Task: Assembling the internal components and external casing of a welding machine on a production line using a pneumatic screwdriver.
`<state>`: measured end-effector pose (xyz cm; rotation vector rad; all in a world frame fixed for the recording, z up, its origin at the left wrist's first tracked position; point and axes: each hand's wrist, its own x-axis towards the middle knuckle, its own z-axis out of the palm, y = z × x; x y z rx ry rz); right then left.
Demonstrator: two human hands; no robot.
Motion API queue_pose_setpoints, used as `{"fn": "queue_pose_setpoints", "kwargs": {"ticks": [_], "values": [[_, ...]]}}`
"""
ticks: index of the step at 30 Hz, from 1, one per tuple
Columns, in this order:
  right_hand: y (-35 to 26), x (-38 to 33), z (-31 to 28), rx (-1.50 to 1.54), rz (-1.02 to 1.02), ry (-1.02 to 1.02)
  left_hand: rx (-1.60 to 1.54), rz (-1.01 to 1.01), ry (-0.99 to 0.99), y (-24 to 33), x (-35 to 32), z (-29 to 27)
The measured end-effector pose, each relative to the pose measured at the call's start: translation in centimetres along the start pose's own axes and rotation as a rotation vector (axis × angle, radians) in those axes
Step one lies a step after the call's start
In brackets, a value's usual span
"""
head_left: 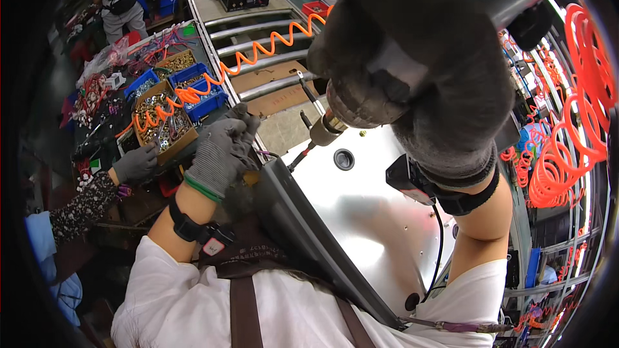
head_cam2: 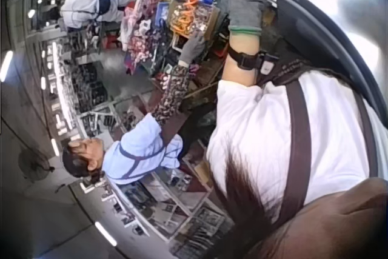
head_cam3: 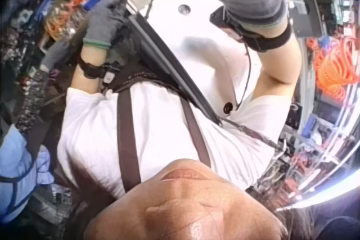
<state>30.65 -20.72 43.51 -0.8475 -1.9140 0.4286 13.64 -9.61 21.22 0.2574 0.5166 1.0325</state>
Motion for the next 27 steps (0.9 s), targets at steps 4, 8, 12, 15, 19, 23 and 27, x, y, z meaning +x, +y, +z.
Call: {"fn": "queue_pose_setpoints", "kwargs": {"ticks": [4, 8, 12, 15, 19, 23, 27], "values": [[-2.2, -0.2, -2.1, 0.131, -0.017, 0.059, 0.053, 0.109, -0.170, 2.1, -2.0, 1.0], [-5.9, -0.5, -4.2, 0.230, -0.069, 0.162, 0.119, 0.106, -0.358, 3.2, -7.7, 4.4], [-10.1, -2.0, -5.0, 0.221, -0.135, 0.313, 0.337, -0.184, -0.415, 2.4, -11.6, 7.6], [-12.1, -3.9, -4.9, 0.167, -0.177, 0.447, 0.221, -0.384, -0.590, 1.3, -12.8, 9.6], [-12.6, -6.5, -4.9, 0.105, -0.277, 0.600, 0.067, -0.605, -0.712, 0.0, -14.1, 11.2], [-12.3, -8.9, -4.9, -0.078, -0.265, 0.809, 0.022, -0.685, -0.730, -1.7, -15.2, 11.7], [-13.6, -11.0, -4.8, -0.994, -0.295, 0.646, 0.033, -0.690, -0.814, -3.2, -15.8, 11.4]]}}
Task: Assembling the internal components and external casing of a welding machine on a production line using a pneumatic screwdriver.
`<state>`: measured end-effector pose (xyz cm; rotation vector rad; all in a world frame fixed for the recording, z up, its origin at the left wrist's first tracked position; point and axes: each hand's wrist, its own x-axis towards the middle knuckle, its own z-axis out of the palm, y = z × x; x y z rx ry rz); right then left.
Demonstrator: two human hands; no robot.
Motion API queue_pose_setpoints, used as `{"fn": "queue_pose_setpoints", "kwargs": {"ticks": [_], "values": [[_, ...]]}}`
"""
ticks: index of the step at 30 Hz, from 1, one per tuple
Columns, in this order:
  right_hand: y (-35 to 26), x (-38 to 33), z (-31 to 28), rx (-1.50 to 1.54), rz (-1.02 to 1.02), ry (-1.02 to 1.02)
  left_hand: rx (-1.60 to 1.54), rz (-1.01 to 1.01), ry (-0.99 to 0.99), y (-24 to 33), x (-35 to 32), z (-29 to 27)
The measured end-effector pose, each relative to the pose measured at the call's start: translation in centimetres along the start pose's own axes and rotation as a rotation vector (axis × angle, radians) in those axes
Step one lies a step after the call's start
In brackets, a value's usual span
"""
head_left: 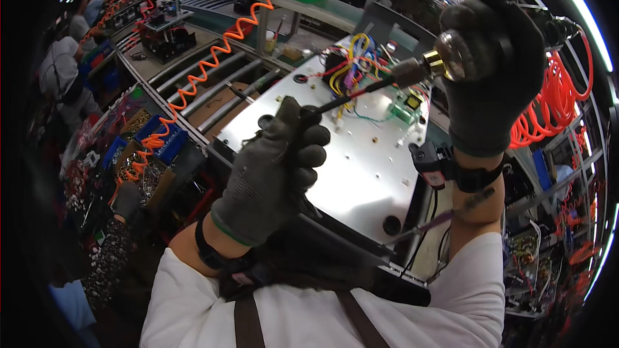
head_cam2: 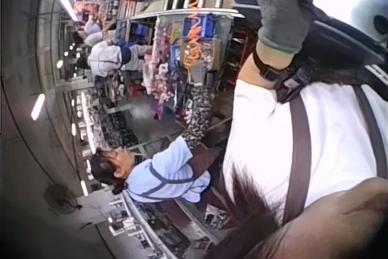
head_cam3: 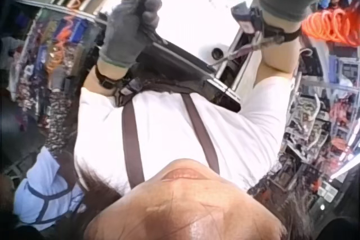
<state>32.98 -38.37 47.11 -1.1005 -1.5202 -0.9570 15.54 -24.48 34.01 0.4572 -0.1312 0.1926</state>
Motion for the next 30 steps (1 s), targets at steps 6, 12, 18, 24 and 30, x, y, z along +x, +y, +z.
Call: {"fn": "queue_pose_setpoints", "kwargs": {"ticks": [6, 12, 18, 24, 30], "values": [[-1.2, -0.3, -2.4, 0.543, 0.197, 0.210, 0.333, 0.144, 0.210, -2.2, -0.8, 1.6], [-2.5, -1.1, -4.5, 0.377, -0.028, 0.184, 0.136, 0.100, 0.213, -4.6, -0.3, 2.3], [-3.0, -2.4, -7.0, 0.482, 0.063, 0.294, 0.094, -0.043, -0.040, -5.6, 1.4, 1.7], [-2.3, -2.4, -11.8, 0.672, 0.265, 0.379, 0.604, 0.128, -0.057, -6.9, -0.3, 3.6], [-2.3, -3.2, -15.9, 0.808, 0.474, 0.346, 1.324, 0.035, -0.288, -9.0, -1.6, 5.4]]}}
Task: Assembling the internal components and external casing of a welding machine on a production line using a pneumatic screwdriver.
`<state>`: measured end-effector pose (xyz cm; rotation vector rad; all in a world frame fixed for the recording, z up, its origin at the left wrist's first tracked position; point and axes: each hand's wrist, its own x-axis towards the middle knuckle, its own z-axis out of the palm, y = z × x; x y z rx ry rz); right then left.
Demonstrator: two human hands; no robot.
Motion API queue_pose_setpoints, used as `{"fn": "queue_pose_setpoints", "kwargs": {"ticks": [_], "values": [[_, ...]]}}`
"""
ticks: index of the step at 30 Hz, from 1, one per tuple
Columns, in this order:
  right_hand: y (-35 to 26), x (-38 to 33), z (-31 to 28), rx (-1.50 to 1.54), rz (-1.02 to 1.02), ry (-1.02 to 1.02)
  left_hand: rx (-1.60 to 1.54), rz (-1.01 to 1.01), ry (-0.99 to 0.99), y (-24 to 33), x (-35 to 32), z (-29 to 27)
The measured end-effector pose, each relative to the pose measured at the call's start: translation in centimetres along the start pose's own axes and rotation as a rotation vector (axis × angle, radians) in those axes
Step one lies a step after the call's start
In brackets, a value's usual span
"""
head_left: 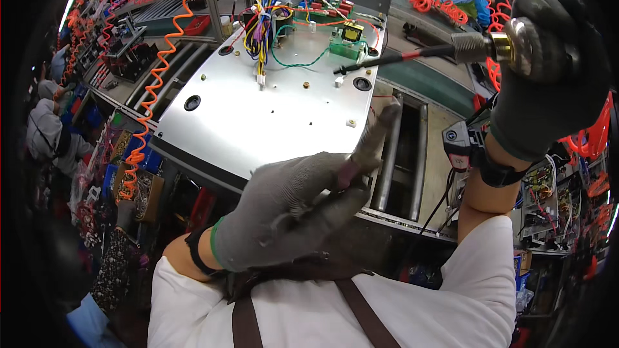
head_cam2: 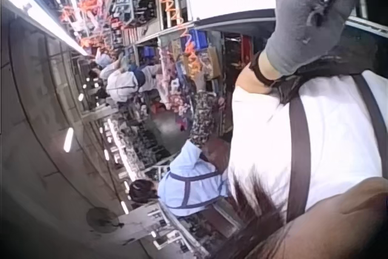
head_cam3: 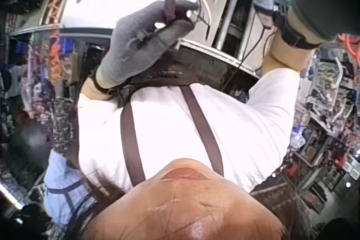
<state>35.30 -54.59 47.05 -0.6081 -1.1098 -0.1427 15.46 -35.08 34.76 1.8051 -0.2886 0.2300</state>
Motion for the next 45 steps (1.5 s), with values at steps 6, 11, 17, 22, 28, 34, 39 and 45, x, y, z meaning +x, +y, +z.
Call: {"fn": "queue_pose_setpoints", "kwargs": {"ticks": [6, 11, 17, 22, 28, 34, 39, 45], "values": [[-2.1, -3.0, -0.2, 0.075, 0.195, 0.040, -0.002, 0.317, 0.774, 1.2, 1.0, -1.6], [-1.2, -5.2, 0.7, 0.242, 0.446, -0.062, -0.286, 0.255, 0.889, -0.7, -1.1, -4.2], [-0.1, -5.2, 1.0, 0.162, 0.515, -0.094, -0.510, 0.114, 1.253, -2.6, -4.5, -7.1], [0.7, -5.4, 2.0, 0.228, 0.653, -0.131, -0.053, 0.048, 1.295, -4.2, -6.8, -7.8], [1.4, -4.4, 3.6, 0.186, 0.527, -0.308, 0.097, -0.088, 1.224, -6.6, -9.0, -7.8], [1.3, -3.3, 5.6, 0.040, 0.484, -0.638, 0.339, 0.060, 1.215, -10.8, -8.2, -7.2], [2.4, -4.2, 7.3, -0.244, 0.314, -0.666, 0.562, 0.077, 1.270, -12.5, -8.2, -8.4], [3.9, -4.2, 8.6, -0.446, 0.028, -0.786, 1.513, 0.311, 1.125, -13.4, -8.6, -10.5]]}}
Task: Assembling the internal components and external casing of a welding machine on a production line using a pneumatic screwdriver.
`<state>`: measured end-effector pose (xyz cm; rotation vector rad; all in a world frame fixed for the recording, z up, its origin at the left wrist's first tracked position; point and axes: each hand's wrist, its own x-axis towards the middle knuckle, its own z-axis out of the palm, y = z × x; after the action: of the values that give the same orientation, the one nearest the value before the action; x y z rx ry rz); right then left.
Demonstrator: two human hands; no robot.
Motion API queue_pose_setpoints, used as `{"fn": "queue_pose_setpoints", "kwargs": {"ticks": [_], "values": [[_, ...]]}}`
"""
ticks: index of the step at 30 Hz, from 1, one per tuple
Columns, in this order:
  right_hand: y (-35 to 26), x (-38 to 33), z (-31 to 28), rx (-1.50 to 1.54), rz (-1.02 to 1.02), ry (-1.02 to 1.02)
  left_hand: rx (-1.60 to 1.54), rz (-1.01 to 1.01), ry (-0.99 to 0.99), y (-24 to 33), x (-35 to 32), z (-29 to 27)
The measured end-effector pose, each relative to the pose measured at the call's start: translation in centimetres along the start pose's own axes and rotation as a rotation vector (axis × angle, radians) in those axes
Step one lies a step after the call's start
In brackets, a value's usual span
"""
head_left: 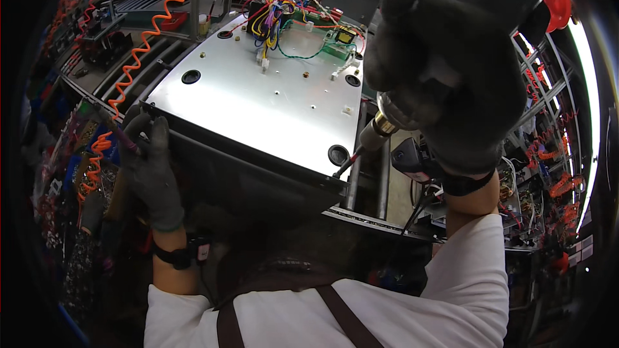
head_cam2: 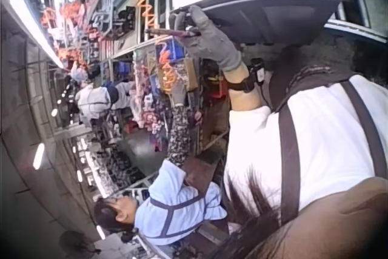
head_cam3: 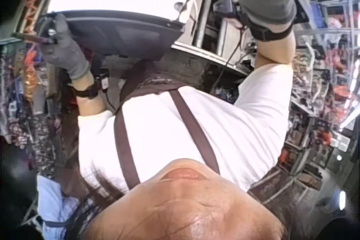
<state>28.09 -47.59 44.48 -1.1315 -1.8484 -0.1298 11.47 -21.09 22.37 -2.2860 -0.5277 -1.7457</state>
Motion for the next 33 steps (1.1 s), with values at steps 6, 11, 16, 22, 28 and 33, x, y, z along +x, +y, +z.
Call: {"fn": "queue_pose_setpoints", "kwargs": {"ticks": [6, 11, 16, 22, 28, 33], "values": [[-2.7, -1.2, 0.4, 0.540, 0.460, 0.196, -0.682, -0.661, -0.026, 1.6, -0.3, -0.7], [-2.6, -1.9, 0.3, 0.511, 0.450, 0.238, -0.872, -0.322, -0.279, 5.6, -3.7, -4.8], [-1.8, -2.1, -0.3, 0.506, 0.455, 0.276, -1.613, -0.813, -0.869, 7.4, -2.9, -7.0], [0.8, -4.0, -2.3, 0.592, 0.425, 0.272, -1.499, -0.782, -1.154, 10.4, -3.5, -8.8], [5.3, -5.1, -4.9, 0.782, 0.337, 0.161, -1.071, -0.398, -1.042, 16.3, -6.2, -9.3], [8.1, -4.4, -5.6, 0.957, 0.294, 0.043, -2.083, -1.668, -0.881, 21.6, -7.2, -9.6]]}}
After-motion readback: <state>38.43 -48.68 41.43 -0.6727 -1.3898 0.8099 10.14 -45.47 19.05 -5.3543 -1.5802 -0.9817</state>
